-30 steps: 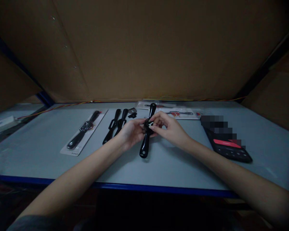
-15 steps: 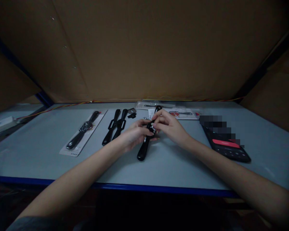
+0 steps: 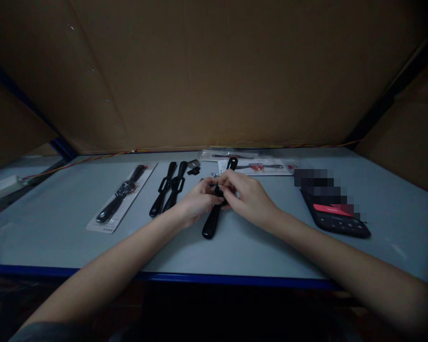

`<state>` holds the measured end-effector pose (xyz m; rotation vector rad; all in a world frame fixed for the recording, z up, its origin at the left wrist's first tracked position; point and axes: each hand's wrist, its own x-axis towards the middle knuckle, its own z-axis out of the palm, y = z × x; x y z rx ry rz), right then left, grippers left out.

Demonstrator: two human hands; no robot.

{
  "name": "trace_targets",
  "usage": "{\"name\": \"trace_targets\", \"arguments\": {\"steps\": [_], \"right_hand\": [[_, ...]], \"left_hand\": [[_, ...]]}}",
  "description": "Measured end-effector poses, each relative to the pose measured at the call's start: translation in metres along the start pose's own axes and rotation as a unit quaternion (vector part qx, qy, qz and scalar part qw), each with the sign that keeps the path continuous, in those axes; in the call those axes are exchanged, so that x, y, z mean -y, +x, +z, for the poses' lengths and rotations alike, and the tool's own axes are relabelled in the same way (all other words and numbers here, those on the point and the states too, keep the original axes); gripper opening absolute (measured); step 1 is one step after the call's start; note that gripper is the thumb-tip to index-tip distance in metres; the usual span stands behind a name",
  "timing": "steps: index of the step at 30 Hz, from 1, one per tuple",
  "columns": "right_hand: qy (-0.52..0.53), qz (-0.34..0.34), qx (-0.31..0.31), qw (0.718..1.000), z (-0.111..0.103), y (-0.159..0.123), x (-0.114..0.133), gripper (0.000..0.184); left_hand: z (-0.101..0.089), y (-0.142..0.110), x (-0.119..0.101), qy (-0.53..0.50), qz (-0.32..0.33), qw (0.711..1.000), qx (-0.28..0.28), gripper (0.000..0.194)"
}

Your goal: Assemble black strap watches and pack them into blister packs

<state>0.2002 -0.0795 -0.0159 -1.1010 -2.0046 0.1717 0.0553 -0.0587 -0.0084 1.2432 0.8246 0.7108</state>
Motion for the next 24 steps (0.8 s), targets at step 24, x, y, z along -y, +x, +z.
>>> {"name": "trace_targets", "arguments": {"steps": [24], "right_hand": [[0.018,-0.019,-0.009,1.000,-0.003,0.003,-0.008,0.010]], "left_hand": [[0.002,-0.001,-0.003,-0.078,-0.022,0.996,-0.022,0.040]]}}
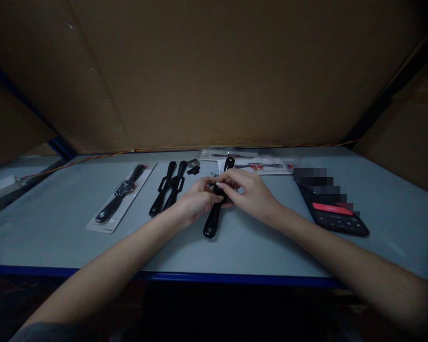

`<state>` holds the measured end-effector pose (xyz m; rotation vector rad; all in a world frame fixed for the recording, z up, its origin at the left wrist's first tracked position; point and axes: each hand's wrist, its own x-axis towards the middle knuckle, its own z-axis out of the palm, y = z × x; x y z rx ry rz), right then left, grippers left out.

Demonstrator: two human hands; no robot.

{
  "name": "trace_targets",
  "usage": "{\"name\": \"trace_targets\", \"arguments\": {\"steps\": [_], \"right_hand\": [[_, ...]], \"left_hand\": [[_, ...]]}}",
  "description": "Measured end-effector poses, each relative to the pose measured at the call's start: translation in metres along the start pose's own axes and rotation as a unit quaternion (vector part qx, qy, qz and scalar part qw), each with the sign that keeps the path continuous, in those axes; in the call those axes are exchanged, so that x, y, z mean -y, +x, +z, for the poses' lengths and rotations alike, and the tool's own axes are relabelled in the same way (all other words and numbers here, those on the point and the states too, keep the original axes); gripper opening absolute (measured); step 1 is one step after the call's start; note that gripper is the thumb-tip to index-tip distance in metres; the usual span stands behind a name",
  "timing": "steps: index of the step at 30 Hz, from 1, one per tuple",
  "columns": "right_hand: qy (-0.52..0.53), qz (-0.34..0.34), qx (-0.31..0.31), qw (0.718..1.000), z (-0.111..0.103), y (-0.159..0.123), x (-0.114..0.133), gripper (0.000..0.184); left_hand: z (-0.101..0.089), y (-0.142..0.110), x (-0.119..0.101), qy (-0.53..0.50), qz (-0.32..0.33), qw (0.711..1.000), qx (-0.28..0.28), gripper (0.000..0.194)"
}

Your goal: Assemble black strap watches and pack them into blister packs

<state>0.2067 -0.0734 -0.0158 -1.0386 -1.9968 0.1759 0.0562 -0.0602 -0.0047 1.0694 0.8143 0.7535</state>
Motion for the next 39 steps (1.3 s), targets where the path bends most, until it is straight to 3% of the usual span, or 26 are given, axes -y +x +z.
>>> {"name": "trace_targets", "arguments": {"steps": [7,19,35,39], "right_hand": [[0.073,0.021,0.005,0.997,0.002,0.000,-0.001,0.011],[-0.004,-0.084,0.063,0.994,-0.014,0.002,-0.006,0.030],[-0.024,-0.044,-0.002,0.999,-0.001,0.001,-0.003,0.015],[0.000,-0.012,0.014,1.000,0.001,-0.001,-0.001,0.016]], "left_hand": [[0.001,-0.001,-0.003,-0.021,0.004,1.000,-0.001,0.040],[-0.002,0.000,-0.006,-0.051,0.021,0.998,-0.008,0.036],[0.003,-0.002,-0.001,-0.052,0.010,0.999,0.012,0.043],[0.003,-0.002,0.000,-0.045,-0.001,0.999,0.015,0.039]]}}
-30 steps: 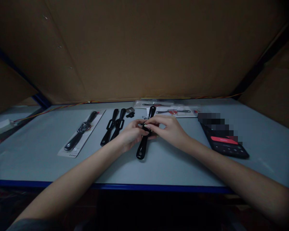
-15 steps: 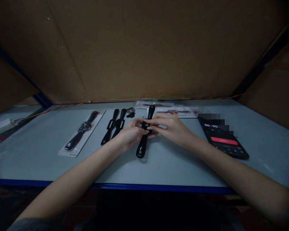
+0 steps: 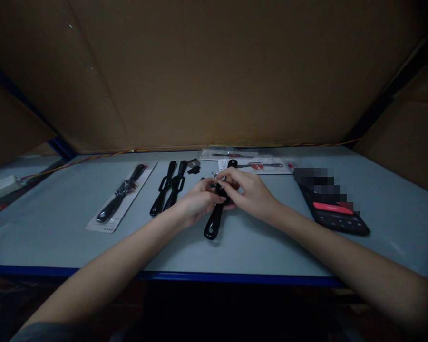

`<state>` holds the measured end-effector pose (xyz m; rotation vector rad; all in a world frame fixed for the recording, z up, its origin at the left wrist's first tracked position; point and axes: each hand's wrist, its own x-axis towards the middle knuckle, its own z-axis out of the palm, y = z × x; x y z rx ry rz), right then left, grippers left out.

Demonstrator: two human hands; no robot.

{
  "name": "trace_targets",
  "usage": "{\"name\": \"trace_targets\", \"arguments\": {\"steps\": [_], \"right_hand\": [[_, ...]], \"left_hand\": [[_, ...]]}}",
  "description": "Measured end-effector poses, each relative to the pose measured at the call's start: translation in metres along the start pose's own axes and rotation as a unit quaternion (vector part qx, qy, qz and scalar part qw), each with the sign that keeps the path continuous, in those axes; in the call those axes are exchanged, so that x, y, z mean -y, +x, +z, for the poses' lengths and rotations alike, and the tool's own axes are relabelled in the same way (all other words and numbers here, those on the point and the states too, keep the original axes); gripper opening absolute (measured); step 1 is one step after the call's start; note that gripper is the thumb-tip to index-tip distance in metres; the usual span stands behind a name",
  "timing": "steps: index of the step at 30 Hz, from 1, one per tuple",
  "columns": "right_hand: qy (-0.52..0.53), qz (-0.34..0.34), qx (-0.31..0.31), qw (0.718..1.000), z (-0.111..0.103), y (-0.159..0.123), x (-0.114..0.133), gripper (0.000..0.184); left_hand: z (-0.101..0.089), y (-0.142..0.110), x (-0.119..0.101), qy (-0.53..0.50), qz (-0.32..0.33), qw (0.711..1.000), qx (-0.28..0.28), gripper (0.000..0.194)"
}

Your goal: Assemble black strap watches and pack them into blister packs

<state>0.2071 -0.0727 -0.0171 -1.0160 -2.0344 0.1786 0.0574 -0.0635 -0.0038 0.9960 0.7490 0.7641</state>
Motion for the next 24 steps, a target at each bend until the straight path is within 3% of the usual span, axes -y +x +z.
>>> {"name": "trace_targets", "arguments": {"steps": [12,19,24], "right_hand": [[0.113,0.082,-0.012,0.990,0.001,0.001,-0.002,0.013],[0.119,0.048,0.004,0.992,-0.006,0.002,-0.008,0.024],[0.070,0.007,-0.015,0.997,-0.005,0.002,-0.009,0.017]], "left_hand": [[0.001,-0.001,-0.009,0.002,0.007,1.000,-0.002,0.040],[0.000,-0.003,-0.013,0.016,0.019,1.000,-0.020,0.042],[0.001,-0.002,-0.010,0.008,0.022,1.000,-0.012,0.043]]}}
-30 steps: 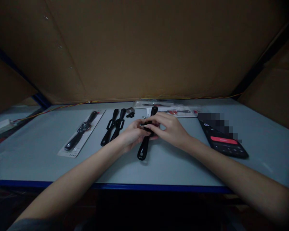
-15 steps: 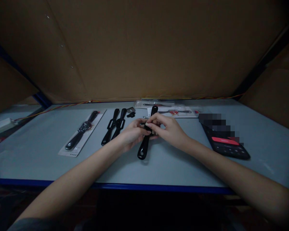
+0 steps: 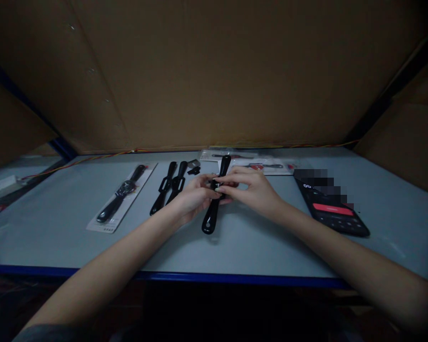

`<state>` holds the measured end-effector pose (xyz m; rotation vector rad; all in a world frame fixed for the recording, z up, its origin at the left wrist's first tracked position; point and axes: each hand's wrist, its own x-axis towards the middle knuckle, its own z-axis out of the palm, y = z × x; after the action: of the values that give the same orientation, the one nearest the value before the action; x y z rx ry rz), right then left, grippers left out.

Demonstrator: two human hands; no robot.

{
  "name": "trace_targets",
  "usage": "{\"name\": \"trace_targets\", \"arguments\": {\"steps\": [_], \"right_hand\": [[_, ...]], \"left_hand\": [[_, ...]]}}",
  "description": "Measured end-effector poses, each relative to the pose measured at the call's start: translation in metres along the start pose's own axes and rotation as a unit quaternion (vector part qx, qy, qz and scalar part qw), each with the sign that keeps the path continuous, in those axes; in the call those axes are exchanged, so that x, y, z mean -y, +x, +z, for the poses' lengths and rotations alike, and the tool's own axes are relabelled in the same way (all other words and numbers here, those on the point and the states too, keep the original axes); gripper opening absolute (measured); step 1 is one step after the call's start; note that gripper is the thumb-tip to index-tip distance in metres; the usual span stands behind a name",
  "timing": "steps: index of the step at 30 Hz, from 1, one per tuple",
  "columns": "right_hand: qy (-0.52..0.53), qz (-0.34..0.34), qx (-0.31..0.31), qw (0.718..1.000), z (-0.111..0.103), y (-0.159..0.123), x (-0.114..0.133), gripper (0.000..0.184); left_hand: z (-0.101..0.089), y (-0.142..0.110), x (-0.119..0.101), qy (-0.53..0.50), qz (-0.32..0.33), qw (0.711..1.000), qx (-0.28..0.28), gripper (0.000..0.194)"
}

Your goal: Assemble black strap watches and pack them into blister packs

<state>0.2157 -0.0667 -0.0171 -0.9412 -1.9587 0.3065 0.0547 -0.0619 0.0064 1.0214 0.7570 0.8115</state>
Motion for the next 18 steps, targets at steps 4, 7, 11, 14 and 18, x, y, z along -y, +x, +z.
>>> {"name": "trace_targets", "arguments": {"steps": [4,7,11,14,18], "right_hand": [[-0.056,-0.050,-0.002,0.997,0.0028,-0.0017,0.0025,0.018],[-0.083,-0.061,0.017,0.995,0.0042,-0.0026,0.0057,0.022],[-0.064,-0.046,0.007,0.997,0.0058,-0.0026,0.0071,0.018],[-0.034,-0.009,-0.004,0.999,0.0059,-0.0017,0.0071,0.012],[-0.004,0.016,-0.007,1.000,0.0030,-0.0002,0.0076,0.011]], "left_hand": [[-0.0007,0.0005,0.0030,0.001,-0.005,1.000,0.007,0.044],[-0.0012,0.0005,0.0053,0.001,-0.008,1.000,0.017,0.041],[-0.0006,0.0002,0.0060,0.003,-0.013,1.000,0.014,0.038],[0.0004,-0.0001,0.0039,0.003,-0.012,1.000,0.011,0.038],[0.0005,0.0001,0.0007,0.000,-0.004,1.000,0.003,0.038]]}}
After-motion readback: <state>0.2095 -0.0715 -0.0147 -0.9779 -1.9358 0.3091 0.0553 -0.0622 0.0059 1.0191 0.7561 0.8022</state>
